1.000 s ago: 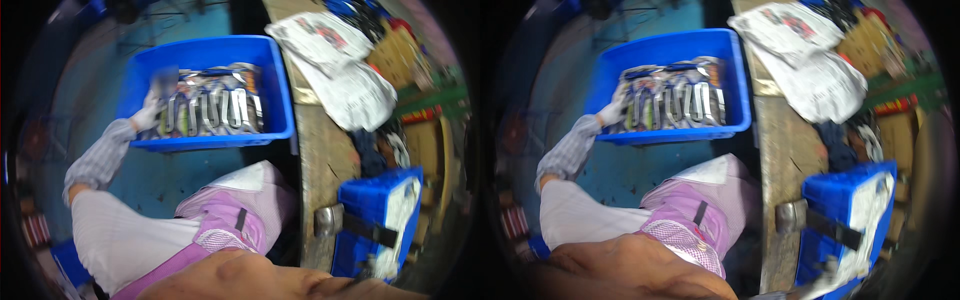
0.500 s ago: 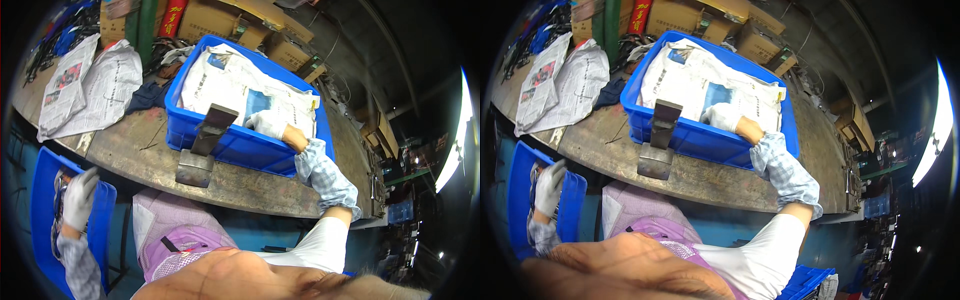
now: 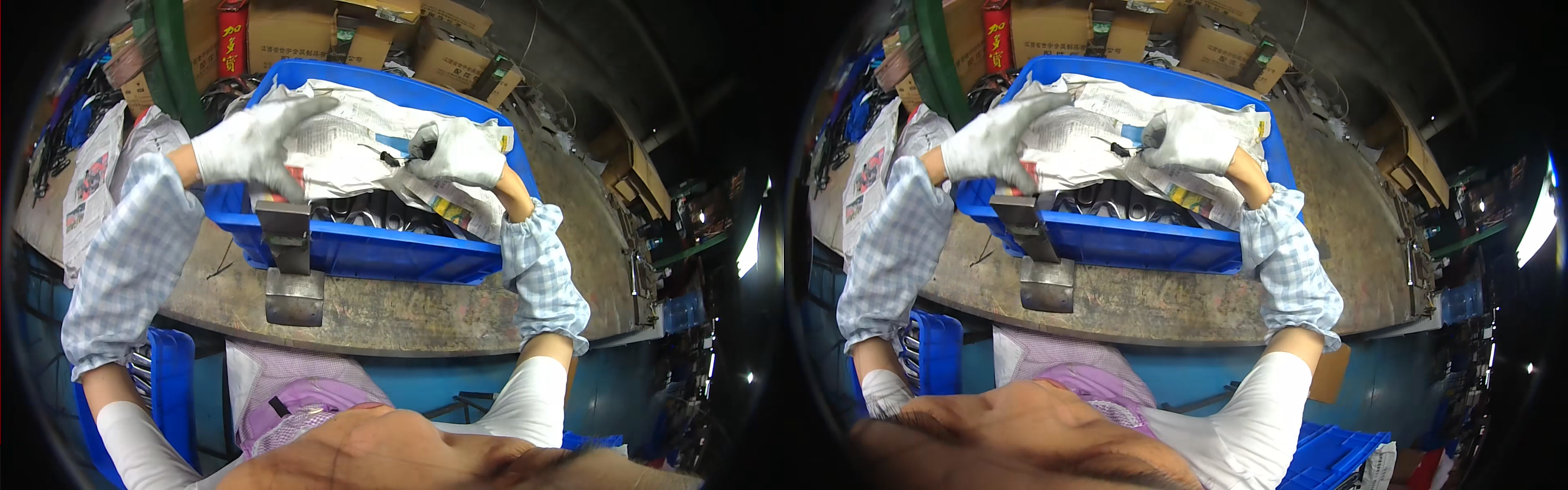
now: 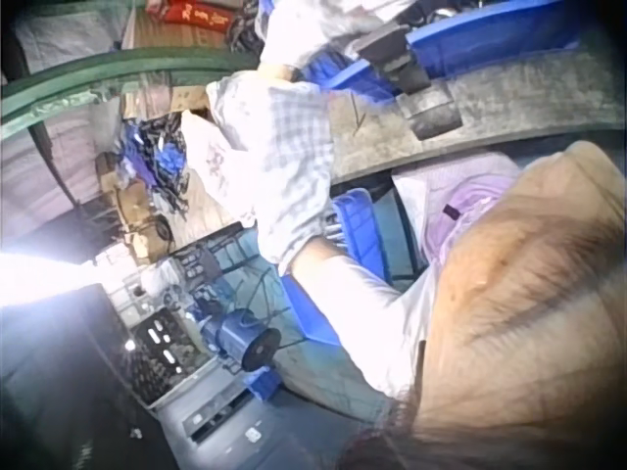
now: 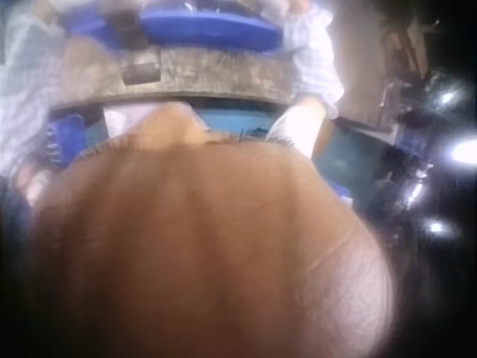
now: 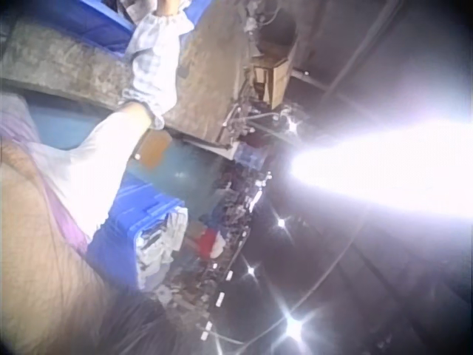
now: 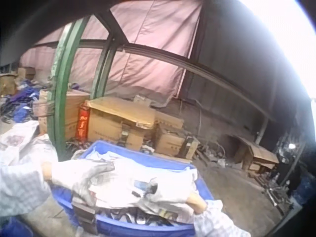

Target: The person sorts and arranges metal parts by hand, moving them from blue bins onto a work surface and into other containers.

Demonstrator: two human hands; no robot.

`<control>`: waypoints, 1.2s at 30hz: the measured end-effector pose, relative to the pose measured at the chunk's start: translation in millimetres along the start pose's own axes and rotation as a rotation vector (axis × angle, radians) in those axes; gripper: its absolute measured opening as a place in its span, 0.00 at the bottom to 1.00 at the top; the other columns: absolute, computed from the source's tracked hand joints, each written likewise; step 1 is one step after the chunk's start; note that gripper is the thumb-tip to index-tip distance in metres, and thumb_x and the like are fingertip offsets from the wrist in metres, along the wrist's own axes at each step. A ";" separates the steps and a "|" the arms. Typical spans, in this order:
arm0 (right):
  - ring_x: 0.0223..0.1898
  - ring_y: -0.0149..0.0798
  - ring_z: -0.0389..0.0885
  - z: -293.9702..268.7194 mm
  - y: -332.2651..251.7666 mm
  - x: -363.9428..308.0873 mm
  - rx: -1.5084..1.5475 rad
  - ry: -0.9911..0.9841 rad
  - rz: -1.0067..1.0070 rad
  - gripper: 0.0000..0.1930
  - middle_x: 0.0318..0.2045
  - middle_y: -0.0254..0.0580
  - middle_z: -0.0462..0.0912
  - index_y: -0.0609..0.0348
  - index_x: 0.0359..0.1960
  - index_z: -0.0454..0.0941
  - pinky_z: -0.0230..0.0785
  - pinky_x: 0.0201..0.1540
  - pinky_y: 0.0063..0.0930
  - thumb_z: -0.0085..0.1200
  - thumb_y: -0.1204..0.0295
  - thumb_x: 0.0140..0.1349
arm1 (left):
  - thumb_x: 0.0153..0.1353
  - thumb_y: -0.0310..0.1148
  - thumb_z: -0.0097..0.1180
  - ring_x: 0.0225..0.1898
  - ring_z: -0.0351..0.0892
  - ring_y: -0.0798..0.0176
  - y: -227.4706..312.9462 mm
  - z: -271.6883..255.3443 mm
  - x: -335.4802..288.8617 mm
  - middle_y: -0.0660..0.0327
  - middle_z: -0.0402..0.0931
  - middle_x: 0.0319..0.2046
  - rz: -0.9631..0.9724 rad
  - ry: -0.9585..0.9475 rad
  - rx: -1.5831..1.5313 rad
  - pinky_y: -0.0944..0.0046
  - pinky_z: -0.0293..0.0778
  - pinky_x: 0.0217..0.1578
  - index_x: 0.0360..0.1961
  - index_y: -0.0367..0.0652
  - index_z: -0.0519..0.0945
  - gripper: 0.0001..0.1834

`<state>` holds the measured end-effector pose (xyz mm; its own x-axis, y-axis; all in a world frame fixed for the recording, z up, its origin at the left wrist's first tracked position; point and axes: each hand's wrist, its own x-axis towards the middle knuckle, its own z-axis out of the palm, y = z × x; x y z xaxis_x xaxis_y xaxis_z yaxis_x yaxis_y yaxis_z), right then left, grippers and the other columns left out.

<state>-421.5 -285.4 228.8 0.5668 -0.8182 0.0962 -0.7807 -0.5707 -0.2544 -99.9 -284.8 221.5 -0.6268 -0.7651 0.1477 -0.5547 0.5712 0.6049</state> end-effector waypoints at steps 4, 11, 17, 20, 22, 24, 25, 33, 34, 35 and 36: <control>0.33 0.41 0.85 -0.8 -1.1 -1.6 0.061 -0.002 0.137 0.16 0.30 0.47 0.87 0.60 0.35 0.87 0.76 0.41 0.34 0.67 0.61 0.50 | 0.46 0.33 0.71 0.53 0.81 0.44 -11.3 40.4 19.4 0.42 0.75 0.59 0.266 -0.013 0.435 0.54 0.77 0.54 0.74 0.41 0.61 0.52; 0.62 0.62 0.76 11.2 -48.9 -42.3 -0.222 0.130 0.204 0.62 0.61 0.65 0.76 0.67 0.73 0.57 0.66 0.66 0.43 0.77 0.51 0.37 | 0.59 0.27 0.55 0.37 0.87 0.48 -12.0 13.8 63.1 0.49 0.85 0.35 0.282 0.337 0.557 0.51 0.81 0.42 0.52 0.50 0.85 0.20; 0.31 0.55 0.87 -0.4 -16.3 -75.1 -0.570 0.438 0.544 0.22 0.29 0.51 0.87 0.40 0.59 0.79 0.80 0.36 0.47 0.58 0.64 0.60 | 0.56 0.26 0.56 0.38 0.86 0.46 71.6 -29.8 72.4 0.51 0.85 0.33 0.581 0.346 0.726 0.52 0.80 0.42 0.45 0.49 0.87 0.16; 0.32 0.55 0.87 -37.6 -22.6 -76.7 -0.610 0.690 0.322 0.19 0.30 0.48 0.87 0.41 0.54 0.81 0.79 0.38 0.45 0.60 0.63 0.60 | 0.55 0.24 0.59 0.37 0.86 0.47 85.4 -56.5 62.9 0.52 0.85 0.35 0.669 0.457 0.801 0.53 0.81 0.40 0.48 0.48 0.86 0.18; 0.34 0.54 0.87 -62.4 -58.0 -60.9 -0.663 0.790 0.237 0.22 0.32 0.48 0.87 0.42 0.56 0.80 0.79 0.39 0.45 0.62 0.64 0.58 | 0.52 0.32 0.60 0.36 0.85 0.51 95.4 -89.3 19.3 0.58 0.84 0.30 0.521 0.562 0.813 0.52 0.78 0.38 0.38 0.52 0.85 0.11; 0.35 0.52 0.86 -71.4 -96.8 -43.4 -0.648 0.876 0.142 0.27 0.36 0.45 0.87 0.39 0.59 0.80 0.79 0.40 0.41 0.58 0.74 0.55 | 0.54 0.30 0.58 0.37 0.84 0.51 78.5 -115.0 -11.7 0.60 0.84 0.33 0.601 0.658 0.884 0.52 0.78 0.40 0.42 0.52 0.84 0.13; 0.37 0.51 0.86 -75.3 -122.8 -24.1 -0.690 0.919 -0.003 0.30 0.38 0.44 0.87 0.40 0.62 0.77 0.79 0.41 0.41 0.59 0.75 0.54 | 0.54 0.28 0.58 0.36 0.84 0.50 76.5 -137.0 -56.2 0.59 0.84 0.35 0.529 0.708 0.994 0.52 0.78 0.40 0.45 0.52 0.84 0.16; 0.32 0.47 0.86 -17.3 -169.8 138.9 -0.419 0.886 -0.696 0.18 0.34 0.42 0.88 0.37 0.53 0.85 0.79 0.37 0.39 0.61 0.70 0.62 | 0.54 0.21 0.63 0.43 0.86 0.50 -76.5 -165.2 -267.6 0.54 0.83 0.47 0.237 0.973 1.204 0.58 0.83 0.46 0.53 0.49 0.82 0.24; 0.39 0.49 0.88 1.7 -182.7 162.8 -0.335 0.856 -0.833 0.18 0.40 0.47 0.88 0.45 0.50 0.86 0.80 0.42 0.42 0.57 0.76 0.58 | 0.53 0.20 0.61 0.49 0.82 0.47 -98.7 -155.2 -290.6 0.49 0.82 0.49 0.264 0.894 1.131 0.51 0.79 0.50 0.54 0.46 0.80 0.24; 0.40 0.51 0.87 24.8 -172.3 186.4 -0.257 0.624 -0.720 0.21 0.43 0.46 0.88 0.43 0.53 0.85 0.79 0.45 0.44 0.58 0.75 0.56 | 0.53 0.20 0.61 0.49 0.82 0.44 -118.6 -141.8 -299.9 0.49 0.82 0.49 0.277 0.860 1.174 0.51 0.77 0.54 0.54 0.47 0.81 0.25; 0.41 0.52 0.87 44.7 -186.3 202.9 -0.225 0.411 -0.621 0.21 0.42 0.46 0.88 0.42 0.53 0.86 0.79 0.46 0.43 0.60 0.69 0.56 | 0.52 0.22 0.63 0.48 0.81 0.44 -141.2 -122.4 -316.4 0.49 0.82 0.49 0.190 0.805 1.202 0.48 0.76 0.54 0.54 0.48 0.82 0.25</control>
<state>-149.2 -342.1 252.7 0.8091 -0.2790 0.5173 -0.4114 -0.8974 0.1595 243.8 -159.8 185.1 -0.4960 -0.3765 0.7824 -0.8666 0.2709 -0.4190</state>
